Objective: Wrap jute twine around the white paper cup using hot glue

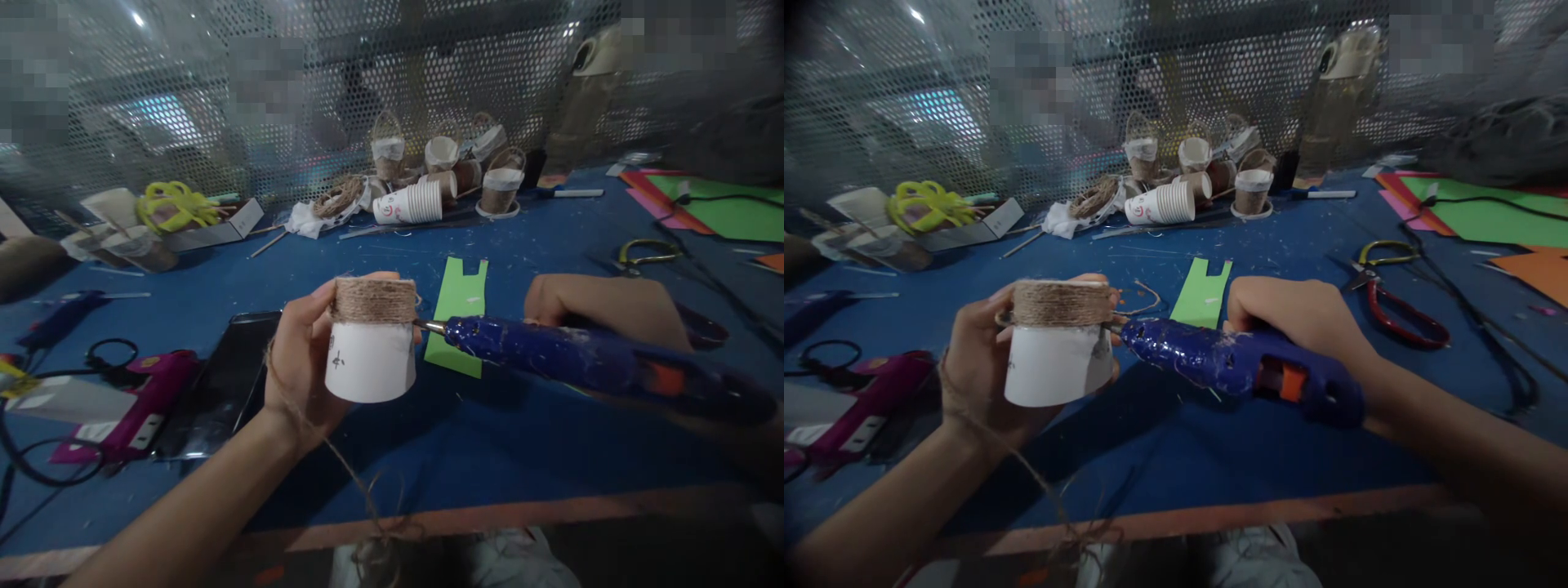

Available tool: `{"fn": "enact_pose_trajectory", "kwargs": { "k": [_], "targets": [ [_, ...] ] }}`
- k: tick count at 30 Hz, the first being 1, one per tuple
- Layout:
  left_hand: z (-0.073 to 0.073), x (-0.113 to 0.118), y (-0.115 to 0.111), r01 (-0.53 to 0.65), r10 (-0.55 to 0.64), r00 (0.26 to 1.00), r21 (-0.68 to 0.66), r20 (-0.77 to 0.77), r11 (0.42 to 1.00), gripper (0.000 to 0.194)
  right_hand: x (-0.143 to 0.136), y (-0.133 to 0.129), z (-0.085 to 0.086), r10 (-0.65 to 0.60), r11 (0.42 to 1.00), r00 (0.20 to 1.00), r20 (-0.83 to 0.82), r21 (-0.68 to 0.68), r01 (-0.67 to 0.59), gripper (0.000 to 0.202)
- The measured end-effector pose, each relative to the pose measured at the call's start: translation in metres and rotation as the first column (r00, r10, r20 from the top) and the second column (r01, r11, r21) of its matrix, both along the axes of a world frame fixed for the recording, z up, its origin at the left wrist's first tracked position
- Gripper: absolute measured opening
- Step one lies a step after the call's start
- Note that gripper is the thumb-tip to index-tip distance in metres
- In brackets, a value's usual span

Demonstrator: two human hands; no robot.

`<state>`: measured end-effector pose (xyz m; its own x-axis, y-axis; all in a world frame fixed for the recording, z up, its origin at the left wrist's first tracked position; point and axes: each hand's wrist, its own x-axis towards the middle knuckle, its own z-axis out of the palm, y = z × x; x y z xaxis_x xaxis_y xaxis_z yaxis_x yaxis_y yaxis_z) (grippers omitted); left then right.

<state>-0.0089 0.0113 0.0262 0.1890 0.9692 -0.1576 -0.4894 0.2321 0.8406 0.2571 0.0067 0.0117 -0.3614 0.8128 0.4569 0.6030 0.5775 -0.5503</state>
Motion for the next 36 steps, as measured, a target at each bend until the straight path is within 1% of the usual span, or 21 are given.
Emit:
{"fn": "enact_pose_trajectory", "kwargs": {
  "k": [4, 7, 11, 14, 17, 19, 21, 24, 26, 29, 31, 32, 34, 35, 36],
  "targets": [
    [-0.001, 0.002, 0.0, 0.019, -0.019, 0.999, 0.006, 0.04, 1.0, 0.04, -0.002, -0.002, 0.002, -0.003, 0.999, 1.0, -0.023, -0.038, 0.002, 0.02],
    [-0.001, 0.004, 0.001, 0.021, -0.021, 0.998, 0.0, 0.059, 1.0, 0.036, -0.003, -0.003, 0.002, -0.01, 0.999, 0.999, -0.051, -0.039, 0.008, 0.023],
    [0.0, 0.003, 0.001, 0.052, -0.05, 0.996, -0.029, 0.074, 0.998, 0.038, -0.004, -0.004, 0.003, -0.027, 0.999, 0.998, -0.052, -0.047, 0.025, 0.021],
    [0.0, 0.002, 0.001, 0.063, -0.061, 0.997, -0.042, 0.055, 0.997, 0.038, -0.004, -0.003, 0.003, -0.038, 0.998, 0.998, -0.051, -0.058, 0.035, 0.023],
    [0.001, 0.001, 0.0, 0.044, -0.043, 0.999, -0.033, 0.016, 0.998, 0.041, -0.002, -0.001, 0.003, -0.018, 0.998, 0.999, -0.044, -0.059, 0.015, 0.024],
    [0.0, 0.0, -0.001, 0.041, -0.041, 0.999, -0.021, 0.007, 0.999, 0.042, 0.0, 0.001, 0.001, -0.001, 1.0, 1.0, -0.026, -0.031, 0.0, 0.022],
    [0.0, -0.002, -0.001, 0.055, -0.055, 0.998, -0.008, 0.018, 0.998, 0.042, 0.003, 0.004, -0.001, 0.035, 0.999, 0.999, -0.008, 0.031, -0.034, 0.019],
    [0.0, -0.002, 0.0, 0.07, -0.07, 0.997, 0.005, 0.024, 0.998, 0.042, 0.005, 0.007, -0.004, 0.067, 0.993, 0.998, 0.021, 0.099, -0.069, 0.024],
    [0.002, 0.0, 0.001, 0.047, -0.047, 0.999, -0.004, 0.012, 0.999, 0.042, 0.004, 0.007, -0.003, 0.043, 0.995, 0.998, 0.046, 0.087, -0.047, 0.027],
    [0.006, 0.005, 0.001, -0.032, 0.033, 0.999, -0.065, 0.006, 0.997, 0.046, 0.002, 0.006, 0.003, 0.017, 0.995, 0.993, 0.118, 0.095, -0.028, 0.023],
    [0.008, 0.008, 0.001, -0.067, 0.068, 0.998, -0.07, 0.012, 0.995, 0.046, 0.002, 0.008, 0.006, -0.016, 0.993, 0.991, 0.13, 0.116, 0.001, 0.02],
    [0.008, 0.009, 0.001, -0.057, 0.058, 0.998, -0.063, 0.016, 0.996, 0.046, 0.002, 0.01, 0.007, -0.038, 0.994, 0.992, 0.121, 0.111, 0.024, 0.02],
    [0.005, 0.009, 0.002, -0.018, 0.018, 1.0, 0.02, 0.003, 1.0, 0.042, 0.003, 0.015, 0.005, -0.088, 0.994, 0.989, 0.12, 0.069, 0.08, 0.014],
    [0.003, 0.008, 0.003, 0.012, -0.012, 1.0, 0.067, -0.013, 0.998, 0.04, 0.003, 0.019, 0.002, -0.116, 0.993, 0.983, 0.145, 0.035, 0.112, 0.012],
    [0.001, 0.008, 0.003, 0.054, -0.051, 0.998, 0.096, -0.028, 0.994, 0.038, 0.003, 0.022, -0.001, -0.139, 0.99, 0.973, 0.183, 0.005, 0.141, 0.015]
  ]
}}
